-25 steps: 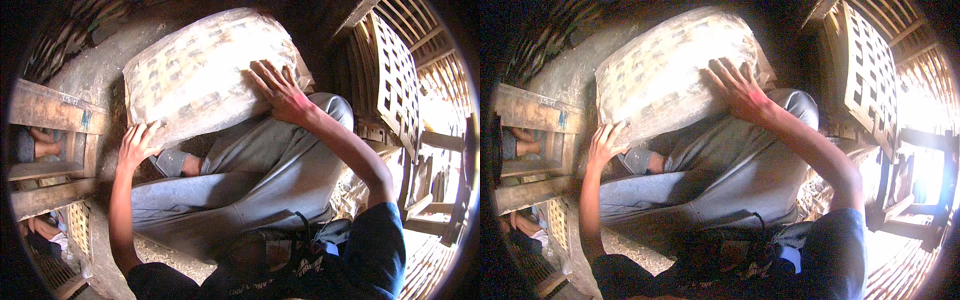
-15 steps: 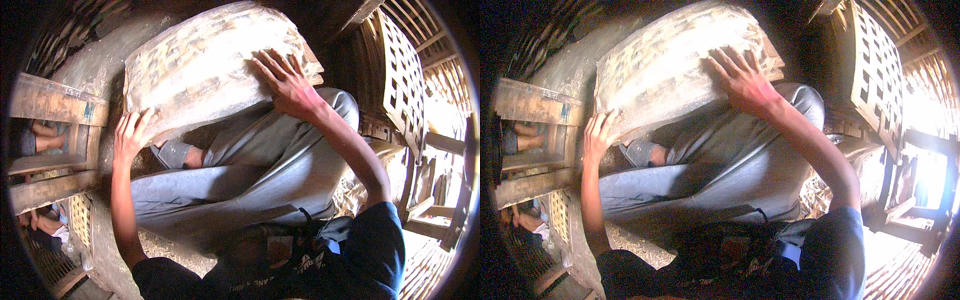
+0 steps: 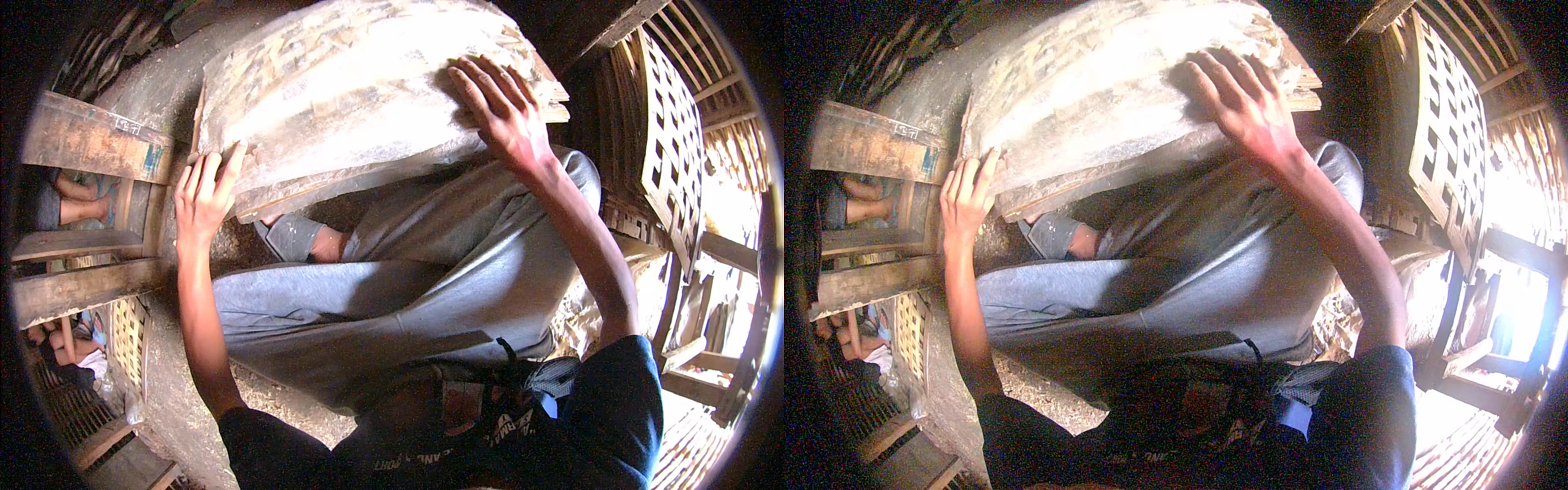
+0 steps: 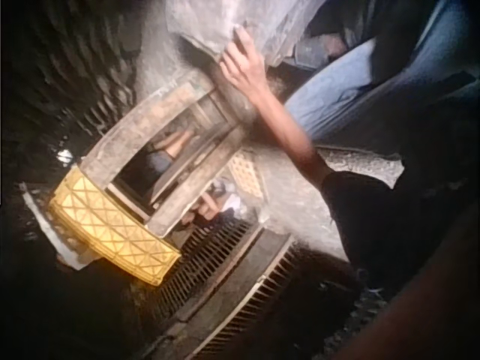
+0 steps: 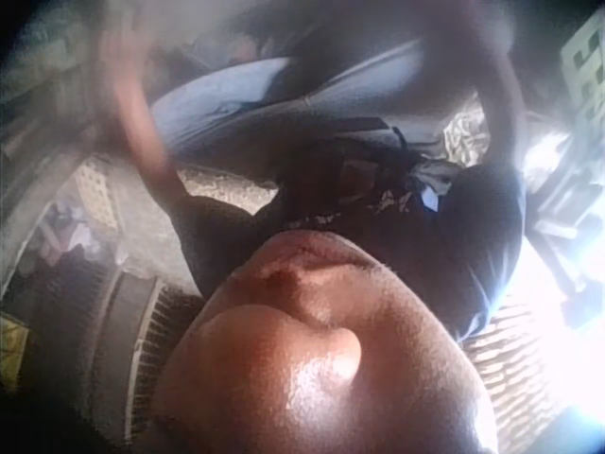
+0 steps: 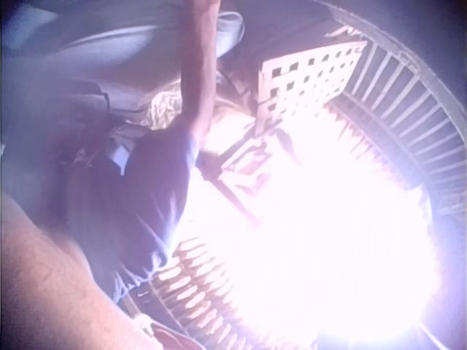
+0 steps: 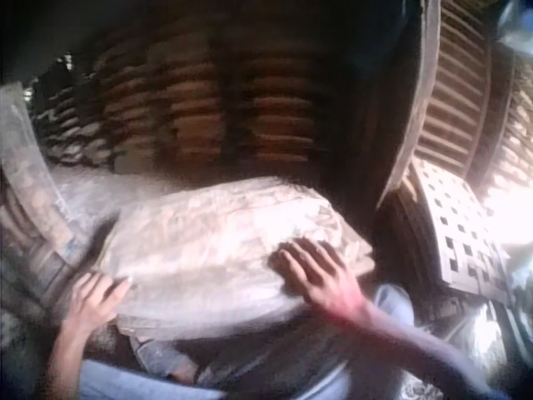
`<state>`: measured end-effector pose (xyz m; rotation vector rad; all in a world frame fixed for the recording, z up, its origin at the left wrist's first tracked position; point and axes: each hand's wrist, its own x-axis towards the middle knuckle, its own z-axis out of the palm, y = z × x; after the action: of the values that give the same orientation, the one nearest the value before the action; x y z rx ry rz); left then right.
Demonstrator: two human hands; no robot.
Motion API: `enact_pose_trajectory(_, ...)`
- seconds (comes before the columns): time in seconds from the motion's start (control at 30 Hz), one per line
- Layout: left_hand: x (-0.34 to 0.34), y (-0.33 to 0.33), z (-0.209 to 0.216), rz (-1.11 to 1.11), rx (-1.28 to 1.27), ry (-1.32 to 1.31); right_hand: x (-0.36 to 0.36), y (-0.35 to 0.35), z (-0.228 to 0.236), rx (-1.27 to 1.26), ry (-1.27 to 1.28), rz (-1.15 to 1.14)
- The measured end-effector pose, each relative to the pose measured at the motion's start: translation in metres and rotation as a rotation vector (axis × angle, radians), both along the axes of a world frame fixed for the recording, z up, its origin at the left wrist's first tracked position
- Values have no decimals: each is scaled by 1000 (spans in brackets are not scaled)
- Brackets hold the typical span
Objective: The person sits on the floor and repeatedly assembles wooden lattice trays by placing a plastic sheet inside, inserting a wooden frame, and stacking the finished units. The person handles the trays one at a time and stacks them nearby.
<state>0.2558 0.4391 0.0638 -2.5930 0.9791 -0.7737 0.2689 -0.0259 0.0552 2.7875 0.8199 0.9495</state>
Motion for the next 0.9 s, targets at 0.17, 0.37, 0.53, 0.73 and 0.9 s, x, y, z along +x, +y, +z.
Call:
enact_pose_trajectory(0.17, 6, 0, -5, -32, -8, -45, 6, 0, -5, -76, -20, -37)
enact_pose_trajectory(0.37, 17, 3, -36, -54, -51, 45, 16, -4, -30, -88, 67, 22)
enact_pose_trajectory(0.53, 6, 8, -38, -13, -88, 189, 4, -2, -28, -37, 222, 52)
enact_pose_trajectory(0.73, 7, 2, -43, -22, -108, 416, -3, 5, -30, -34, 372, 10)
enact_pose_trajectory(0.9, 3, -11, -31, 52, -149, 522, -6, -10, -33, -18, 483, -30)
